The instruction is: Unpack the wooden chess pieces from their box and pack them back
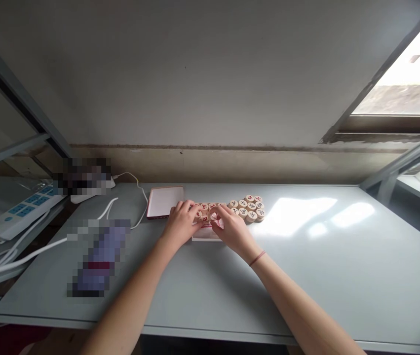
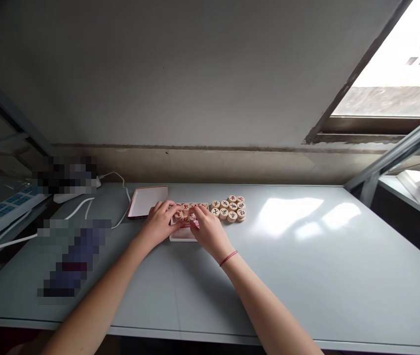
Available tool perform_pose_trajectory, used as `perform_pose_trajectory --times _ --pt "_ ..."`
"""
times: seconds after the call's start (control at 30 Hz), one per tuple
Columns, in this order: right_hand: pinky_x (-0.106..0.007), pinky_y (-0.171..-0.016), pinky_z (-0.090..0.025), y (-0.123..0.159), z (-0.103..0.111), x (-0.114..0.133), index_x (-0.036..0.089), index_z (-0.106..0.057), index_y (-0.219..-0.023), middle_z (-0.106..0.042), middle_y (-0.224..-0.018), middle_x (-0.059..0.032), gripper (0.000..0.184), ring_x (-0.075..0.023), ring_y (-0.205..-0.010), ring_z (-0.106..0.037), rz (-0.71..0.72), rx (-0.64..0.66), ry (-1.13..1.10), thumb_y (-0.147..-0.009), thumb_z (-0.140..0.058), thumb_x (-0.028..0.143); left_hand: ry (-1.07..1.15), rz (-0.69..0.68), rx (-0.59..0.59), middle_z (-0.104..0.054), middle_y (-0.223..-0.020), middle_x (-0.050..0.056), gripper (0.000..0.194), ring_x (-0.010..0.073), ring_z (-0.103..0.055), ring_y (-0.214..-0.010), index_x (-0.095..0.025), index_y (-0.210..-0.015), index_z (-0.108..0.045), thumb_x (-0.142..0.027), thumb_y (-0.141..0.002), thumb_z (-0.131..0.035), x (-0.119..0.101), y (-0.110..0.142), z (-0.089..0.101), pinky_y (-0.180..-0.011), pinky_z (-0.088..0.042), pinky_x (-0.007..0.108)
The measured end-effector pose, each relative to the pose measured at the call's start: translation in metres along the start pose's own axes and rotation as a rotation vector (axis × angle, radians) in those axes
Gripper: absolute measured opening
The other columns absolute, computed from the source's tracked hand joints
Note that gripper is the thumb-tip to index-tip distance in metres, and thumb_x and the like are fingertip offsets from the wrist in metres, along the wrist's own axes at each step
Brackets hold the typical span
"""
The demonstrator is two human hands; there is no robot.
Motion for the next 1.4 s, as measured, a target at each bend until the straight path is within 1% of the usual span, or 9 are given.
perform_pose_trajectory --times 0.1,0.2,0.4,0.67,0.77,0.87,1.03,1.13,1.4 --pt "-0.026 -0.068 -0.045 -0.003 -0.009 0.006 0.020 -0.060 -0.089 -0.063 -0.090 -0.0049 0.016 -0.0164 -0.078 -0.059 0.045 0.070 0.091 -0.083 -0.048 0.011 -0.005 0.029 0.014 -0.057 -0.112 0.006 0.028 0.0239 -0.051 -0.101 -0.025 -0.111 -0.060 -0.031 -0.084 -0.059 0.004 0.000 0.000 -0.083 -0.044 0.036" --pt "-0.025 -0.071 -0.044 -0.006 -0.013 0.010 0.019 -0.060 -0.090 -0.062 -0.098 -0.0066 0.018 -0.0165 -0.084 -0.058 0.111 0.096 0.165 -0.083 -0.049 0.008 -0.006 0.049 0.031 -0.057 -0.112 0.006 0.028 0.0246 -0.052 -0.100 -0.025 -0.111 -0.059 -0.027 -0.083 -0.059 0.004 0.001 -0.001 -0.083 -0.045 0.036" --pt "-0.024 -0.062 -0.039 -0.011 -0.016 0.004 0.020 -0.061 -0.090 -0.061 -0.089 -0.0067 0.014 -0.0159 -0.075 -0.058 0.074 0.112 0.336 -0.087 -0.048 0.014 0.019 0.047 0.020 -0.058 -0.108 0.006 0.024 0.0241 -0.053 -0.098 -0.023 -0.105 -0.060 -0.019 -0.081 -0.059 0.003 0.001 -0.004 -0.086 -0.046 0.037" --pt "-0.022 -0.058 -0.036 -0.010 -0.008 0.000 0.022 -0.063 -0.091 -0.066 -0.083 -0.0040 0.013 -0.0143 -0.067 -0.058 -0.001 0.080 0.225 -0.087 -0.050 0.021 0.065 0.007 0.012 -0.057 -0.104 0.006 0.018 0.0214 -0.056 -0.096 -0.021 -0.098 -0.060 -0.017 -0.081 -0.058 0.003 0.000 -0.008 -0.088 -0.046 0.034" --pt "-0.023 -0.062 -0.039 -0.017 0.016 -0.016 0.021 -0.064 -0.096 -0.066 -0.092 -0.0052 0.019 -0.0138 -0.068 -0.058 -0.091 -0.018 0.179 -0.088 -0.047 0.027 0.030 -0.006 0.001 -0.057 -0.105 0.006 0.020 0.0212 -0.055 -0.096 -0.022 -0.101 -0.061 -0.019 -0.081 -0.059 0.001 0.001 -0.005 -0.087 -0.046 0.035" --pt "-0.025 -0.066 -0.041 -0.030 0.047 -0.052 0.020 -0.064 -0.098 -0.066 -0.103 -0.0075 0.025 -0.0151 -0.074 -0.060 -0.280 -0.106 0.268 -0.088 -0.044 0.029 0.006 -0.019 -0.022 -0.057 -0.105 0.005 0.020 0.0206 -0.053 -0.093 -0.024 -0.102 -0.063 -0.023 -0.082 -0.059 -0.004 0.002 -0.001 -0.084 -0.045 0.034" --pt "-0.028 -0.063 -0.041 -0.049 0.062 -0.107 0.019 -0.065 -0.105 -0.068 -0.097 -0.0114 0.031 -0.0239 -0.085 -0.063 -0.573 0.151 0.476 -0.081 -0.051 0.032 0.021 -0.079 -0.036 -0.055 -0.090 0.005 0.018 0.0207 -0.048 -0.090 -0.025 -0.080 -0.072 -0.032 -0.085 -0.056 -0.018 0.003 0.003 -0.078 -0.041 0.034" --pt "-0.029 -0.060 -0.042 -0.055 0.061 -0.117 0.019 -0.068 -0.098 -0.069 -0.093 -0.0121 0.027 -0.0240 -0.081 -0.064 -0.596 0.228 0.490 -0.077 -0.055 0.030 0.045 -0.083 0.003 -0.053 -0.088 0.006 0.023 0.0209 -0.046 -0.088 -0.025 -0.081 -0.074 -0.037 -0.085 -0.055 -0.024 0.004 -0.001 -0.076 -0.040 0.035" --pt "-0.028 -0.059 -0.044 -0.064 0.060 -0.123 0.018 -0.072 -0.093 -0.070 -0.081 -0.0108 0.029 -0.0214 -0.072 -0.064 -0.578 0.314 0.457 -0.066 -0.066 0.026 0.021 -0.032 0.030 -0.054 -0.089 0.007 0.021 0.0219 -0.047 -0.088 -0.022 -0.083 -0.072 -0.027 -0.085 -0.051 -0.023 0.005 -0.007 -0.075 -0.041 0.035"
Point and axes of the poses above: each hand's wrist, its own y-axis away from the middle knuckle, its own z-axis out of the back of the hand, x = y × z, the point moved 6 cm from there along -y, towards the middle knuckle
